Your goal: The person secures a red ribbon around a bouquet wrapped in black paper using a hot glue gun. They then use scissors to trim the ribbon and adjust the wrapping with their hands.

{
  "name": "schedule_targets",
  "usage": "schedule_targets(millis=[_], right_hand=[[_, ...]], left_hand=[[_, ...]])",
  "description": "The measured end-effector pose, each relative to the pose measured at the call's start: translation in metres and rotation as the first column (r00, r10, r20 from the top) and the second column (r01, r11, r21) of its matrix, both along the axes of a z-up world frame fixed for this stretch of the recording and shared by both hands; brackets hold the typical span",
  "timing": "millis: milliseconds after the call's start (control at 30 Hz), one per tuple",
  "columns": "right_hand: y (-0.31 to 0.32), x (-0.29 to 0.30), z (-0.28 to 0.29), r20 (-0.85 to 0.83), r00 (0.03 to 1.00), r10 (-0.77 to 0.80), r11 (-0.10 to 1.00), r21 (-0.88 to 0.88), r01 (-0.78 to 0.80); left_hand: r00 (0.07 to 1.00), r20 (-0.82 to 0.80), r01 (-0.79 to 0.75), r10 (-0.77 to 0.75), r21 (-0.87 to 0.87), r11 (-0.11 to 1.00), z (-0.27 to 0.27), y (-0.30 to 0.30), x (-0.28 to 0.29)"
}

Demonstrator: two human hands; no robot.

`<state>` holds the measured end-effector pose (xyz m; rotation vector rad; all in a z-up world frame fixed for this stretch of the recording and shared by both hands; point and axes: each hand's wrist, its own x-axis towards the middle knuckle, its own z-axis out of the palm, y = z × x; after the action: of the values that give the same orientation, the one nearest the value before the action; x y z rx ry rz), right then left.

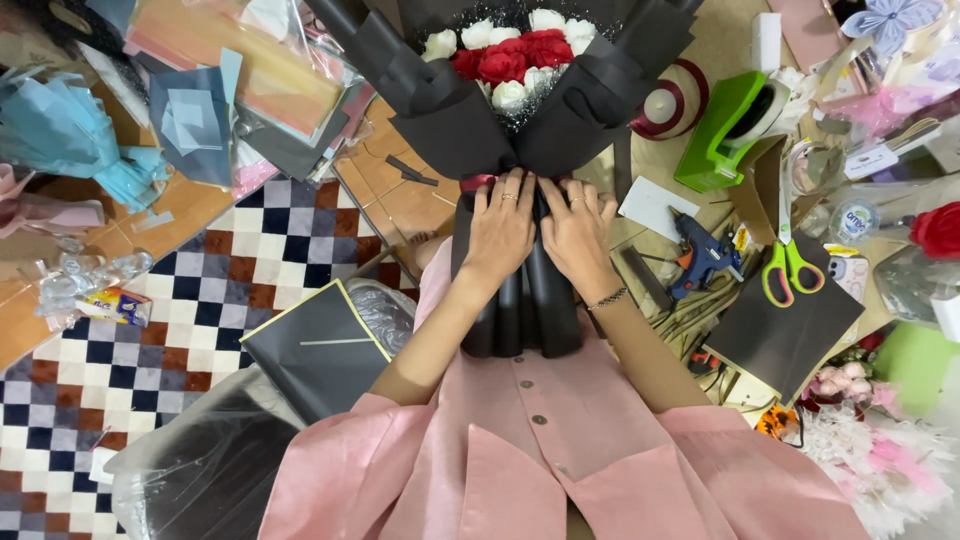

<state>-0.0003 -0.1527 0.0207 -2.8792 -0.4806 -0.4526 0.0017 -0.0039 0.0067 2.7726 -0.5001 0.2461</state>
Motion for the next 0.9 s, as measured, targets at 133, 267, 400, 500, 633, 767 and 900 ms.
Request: schedule_targets(millis=[133, 267, 400, 500, 633, 767, 900], right_hand=[[0.003, -0.002, 0.016, -0.034, 0.999, 0.004, 1.000, -0.027, -0.005], [0.007, -0.001, 0.028, -0.112, 0.994, 0.008, 0.997, -0.071, -0.016], [0.014, 0.001, 0.022, -0.165, 0.986, -0.027, 0.994, -0.106, 0.009], [0.020, 0.003, 0.023, -0.159, 0.987, -0.016, 0.995, -0.103, 0.000], [0.026, 0.008, 0.006, -0.161, 0.986, -0.033, 0.994, -0.110, 0.016], [0.030, 0.009, 0.002, -0.145, 0.989, -0.035, 0.996, -0.086, 0.023], [0.032, 0.008, 0.005, -0.131, 0.991, -0.016, 0.997, -0.074, 0.006]], left_hand=[[0.999, -0.041, -0.019, 0.015, -0.092, 0.996, 0.018, 0.012, -0.007], [0.986, -0.100, -0.149, 0.131, -0.205, 0.967, 0.028, 0.038, -0.013], [0.934, -0.252, -0.331, 0.252, -0.352, 0.875, 0.041, 0.062, -0.020], [0.886, -0.377, -0.426, 0.271, -0.426, 0.799, 0.042, 0.072, -0.021], [0.878, -0.410, -0.431, 0.246, -0.455, 0.779, 0.044, 0.066, -0.021], [0.893, -0.396, -0.406, 0.215, -0.499, 0.766, 0.027, 0.056, -0.021], [0.882, -0.431, -0.404, 0.191, -0.481, 0.778, 0.022, 0.045, -0.018]])
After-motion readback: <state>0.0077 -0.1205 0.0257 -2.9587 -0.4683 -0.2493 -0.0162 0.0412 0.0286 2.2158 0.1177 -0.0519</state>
